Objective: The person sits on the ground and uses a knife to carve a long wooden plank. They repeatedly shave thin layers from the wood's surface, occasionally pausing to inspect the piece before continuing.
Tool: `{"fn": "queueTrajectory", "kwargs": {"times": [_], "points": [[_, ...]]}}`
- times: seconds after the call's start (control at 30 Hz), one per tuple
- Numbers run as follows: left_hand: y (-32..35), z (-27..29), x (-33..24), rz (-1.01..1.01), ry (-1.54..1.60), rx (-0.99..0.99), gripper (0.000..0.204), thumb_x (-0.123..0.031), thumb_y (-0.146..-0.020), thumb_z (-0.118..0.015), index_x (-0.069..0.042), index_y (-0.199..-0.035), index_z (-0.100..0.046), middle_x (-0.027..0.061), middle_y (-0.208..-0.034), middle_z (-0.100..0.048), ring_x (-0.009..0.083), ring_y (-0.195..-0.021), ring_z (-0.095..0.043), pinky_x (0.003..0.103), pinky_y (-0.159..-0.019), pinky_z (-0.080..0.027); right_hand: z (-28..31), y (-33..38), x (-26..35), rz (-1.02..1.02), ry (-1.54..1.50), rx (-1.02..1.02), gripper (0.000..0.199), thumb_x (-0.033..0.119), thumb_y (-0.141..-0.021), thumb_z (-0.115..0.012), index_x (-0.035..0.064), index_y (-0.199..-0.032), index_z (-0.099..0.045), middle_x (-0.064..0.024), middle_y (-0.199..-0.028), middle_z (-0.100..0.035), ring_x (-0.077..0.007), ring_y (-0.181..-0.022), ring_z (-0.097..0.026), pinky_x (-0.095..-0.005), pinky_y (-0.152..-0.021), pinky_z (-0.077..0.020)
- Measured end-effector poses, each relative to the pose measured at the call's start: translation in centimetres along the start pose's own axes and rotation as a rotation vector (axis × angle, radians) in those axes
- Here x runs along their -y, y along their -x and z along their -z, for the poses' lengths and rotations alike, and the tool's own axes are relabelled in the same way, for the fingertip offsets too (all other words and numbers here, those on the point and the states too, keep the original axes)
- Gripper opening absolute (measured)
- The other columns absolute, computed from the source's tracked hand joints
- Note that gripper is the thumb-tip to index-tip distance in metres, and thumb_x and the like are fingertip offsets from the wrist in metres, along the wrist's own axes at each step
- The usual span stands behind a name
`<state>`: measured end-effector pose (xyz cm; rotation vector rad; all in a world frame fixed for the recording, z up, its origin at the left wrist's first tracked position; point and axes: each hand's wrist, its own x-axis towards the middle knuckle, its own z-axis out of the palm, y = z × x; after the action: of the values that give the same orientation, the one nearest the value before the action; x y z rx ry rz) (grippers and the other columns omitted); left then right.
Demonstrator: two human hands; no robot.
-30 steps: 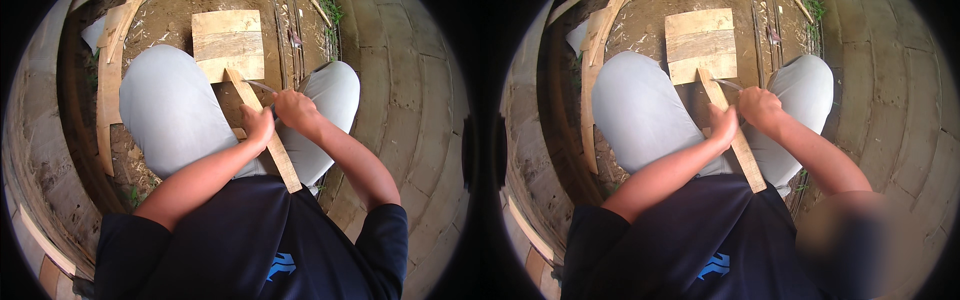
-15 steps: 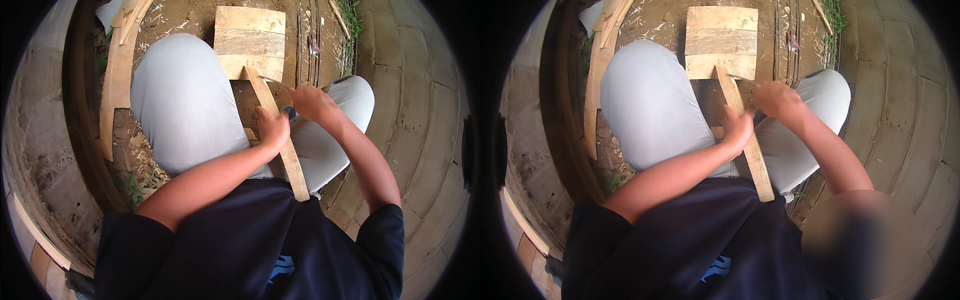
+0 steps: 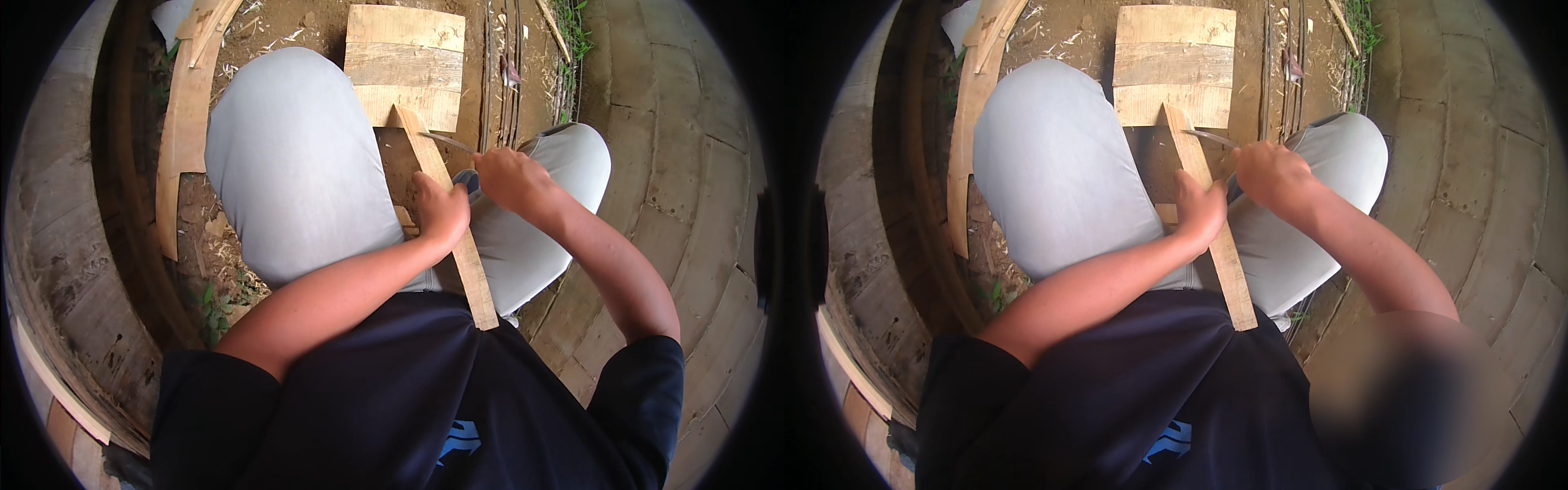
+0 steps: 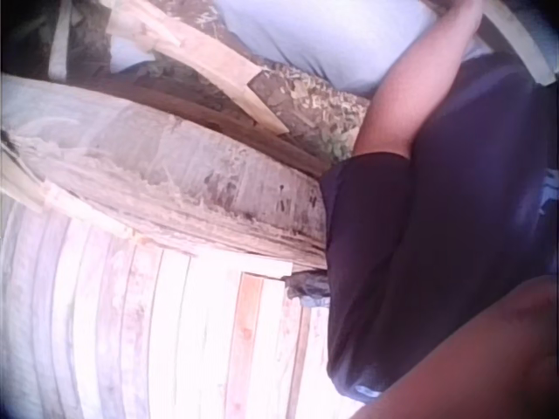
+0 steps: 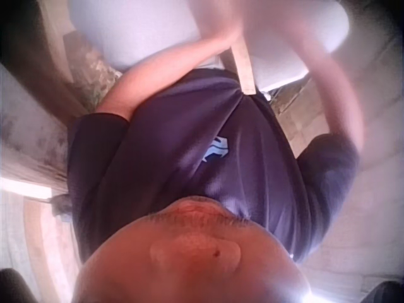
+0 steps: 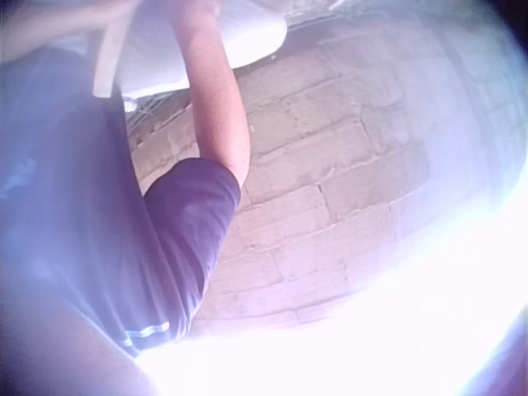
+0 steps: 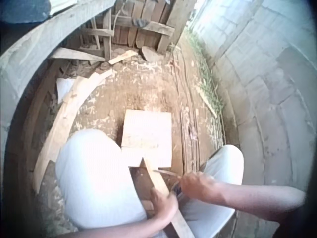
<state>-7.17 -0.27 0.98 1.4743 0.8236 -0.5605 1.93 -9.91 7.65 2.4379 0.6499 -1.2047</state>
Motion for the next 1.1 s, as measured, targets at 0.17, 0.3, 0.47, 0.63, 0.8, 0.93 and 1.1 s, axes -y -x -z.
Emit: {"fn": "queueTrajectory", "kwargs": {"times": [0.17, 0.3, 0.47, 0.63, 0.8, 0.93, 1.1], "points": [[0.2, -0.1, -0.1, -0.027, -0.007, -0.021, 0.044, -0.013, -0.084, -0.058, 0.01, -0.114, -0.036, 0.0384, -0.113, -0.052, 0.0517, -0.111, -0.054, 0.052, -0.097, -0.041, -2.3, 0.1, 0.4, 0.016, 0.037, -0.141, 0.039, 0.025, -0.107, -0.039, 0.0024, -0.095, -0.068, -0.0145, -0.094, -0.072, -0.0305, -0.088, -0.073, -0.0388, -0.074, -0.0603], [-0.1, -0.3, 0.5, -0.066, -0.007, -0.015, 0.044, -0.011, -0.083, -0.057, 0.012, -0.114, -0.036, 0.0407, -0.115, -0.051, 0.0523, -0.112, -0.054, 0.052, -0.099, -0.04, -3.0, -0.2, 0.2, 0.012, -0.084, -0.164, 0.042, 0.026, -0.107, -0.037, 0.0021, -0.095, -0.07, -0.0162, -0.096, -0.073, -0.0314, -0.091, -0.073, -0.039, -0.074, -0.0602], [-0.2, -0.3, 0.3, -0.041, -0.019, -0.011, 0.043, -0.01, -0.083, -0.058, 0.014, -0.112, -0.036, 0.0405, -0.114, -0.05, 0.0528, -0.111, -0.053, 0.053, -0.099, -0.039, -2.0, -0.7, 1.4, -0.181, -0.238, -0.08, 0.039, 0.026, -0.107, -0.039, -0.0003, -0.096, -0.067, -0.0177, -0.094, -0.071, -0.0312, -0.088, -0.072, -0.0381, -0.074, -0.0596], [-0.1, -0.3, 0.2, -0.05, -0.027, -0.013, 0.045, -0.011, -0.083, -0.059, 0.014, -0.114, -0.037, 0.0393, -0.115, -0.051, 0.0512, -0.111, -0.054, 0.052, -0.099, -0.04, -2.7, -1.4, 1.9, -0.182, -0.201, -0.134, 0.047, 0.03, -0.108, -0.036, 0.0014, -0.093, -0.07, -0.017, -0.093, -0.073, -0.0313, -0.089, -0.073, -0.0378, -0.072, -0.0606], [-0.2, -0.2, 0.1, -0.024, -0.025, -0.005, 0.043, -0.008, -0.082, -0.058, 0.014, -0.111, -0.036, 0.0403, -0.113, -0.05, 0.0521, -0.111, -0.053, 0.053, -0.1, -0.039, -3.5, -1.8, 1.7, -0.12, -0.152, -0.193, 0.046, 0.028, -0.108, -0.036, 0.0013, -0.092, -0.069, -0.0157, -0.09, -0.073, -0.0308, -0.087, -0.074, -0.0375, -0.072, -0.0606], [0.1, -0.2, -0.2, -0.012, -0.01, 0.0, 0.042, -0.009, -0.082, -0.058, 0.013, -0.111, -0.036, 0.0401, -0.112, -0.051, 0.0519, -0.109, -0.055, 0.053, -0.098, -0.04, -3.2, -2.3, 0.9, -0.03, -0.089, -0.195, 0.045, 0.028, -0.108, -0.037, 0.0009, -0.092, -0.069, -0.0165, -0.092, -0.073, -0.0309, -0.087, -0.074, -0.0377, -0.072, -0.0604], [0.4, -0.1, -0.6, -0.051, -0.02, -0.028, 0.042, -0.011, -0.083, -0.058, 0.013, -0.11, -0.036, 0.0391, -0.109, -0.053, 0.0508, -0.106, -0.057, 0.052, -0.096, -0.041, -3.5, -3.2, 1.3, -0.122, -0.226, -0.172, 0.046, 0.029, -0.108, -0.037, 0.0008, -0.092, -0.069, -0.017, -0.09, -0.072, -0.0309, -0.087, -0.074, -0.038, -0.072, -0.0601]]}}
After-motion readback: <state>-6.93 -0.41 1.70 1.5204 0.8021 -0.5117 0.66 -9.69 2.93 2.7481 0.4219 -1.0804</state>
